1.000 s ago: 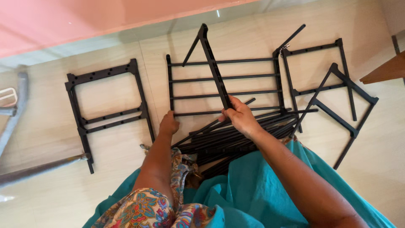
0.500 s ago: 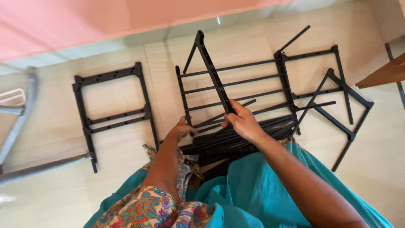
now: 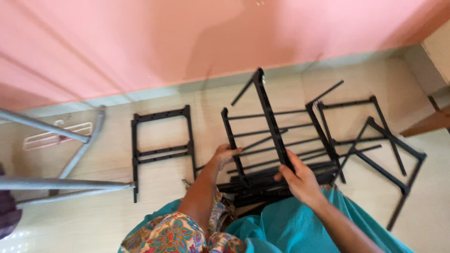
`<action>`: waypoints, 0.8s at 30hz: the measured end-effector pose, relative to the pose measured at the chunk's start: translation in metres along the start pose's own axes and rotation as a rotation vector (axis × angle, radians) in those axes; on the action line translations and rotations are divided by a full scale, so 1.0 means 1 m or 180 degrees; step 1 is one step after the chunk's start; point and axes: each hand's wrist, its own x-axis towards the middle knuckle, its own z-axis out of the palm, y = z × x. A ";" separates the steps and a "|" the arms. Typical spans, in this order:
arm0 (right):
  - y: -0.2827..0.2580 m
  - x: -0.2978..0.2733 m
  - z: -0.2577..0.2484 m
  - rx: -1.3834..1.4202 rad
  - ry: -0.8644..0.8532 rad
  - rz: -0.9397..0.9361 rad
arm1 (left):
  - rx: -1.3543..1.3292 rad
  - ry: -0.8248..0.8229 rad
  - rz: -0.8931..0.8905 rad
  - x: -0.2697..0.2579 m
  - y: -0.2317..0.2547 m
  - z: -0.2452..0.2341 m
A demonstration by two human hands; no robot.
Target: The person assembles a black metal frame by hand, connecting various metal rods and joints. They insert rods into slots and secure them to form a larger structure, working on the floor.
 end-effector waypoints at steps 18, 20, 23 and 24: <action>0.003 -0.016 -0.044 0.0381 -0.0341 0.0434 | 0.0062 0.0489 0.0424 -0.091 0.061 0.046; 0.008 -0.014 -0.047 0.0401 -0.0430 0.0509 | -0.0104 0.0533 0.0506 -0.089 0.063 0.049; 0.017 -0.012 -0.049 0.0318 -0.0433 0.0565 | -0.0087 0.0582 0.0607 -0.081 0.061 0.046; 0.019 -0.011 -0.050 0.0339 -0.0444 0.0587 | -0.0070 0.0568 0.0632 -0.079 0.059 0.046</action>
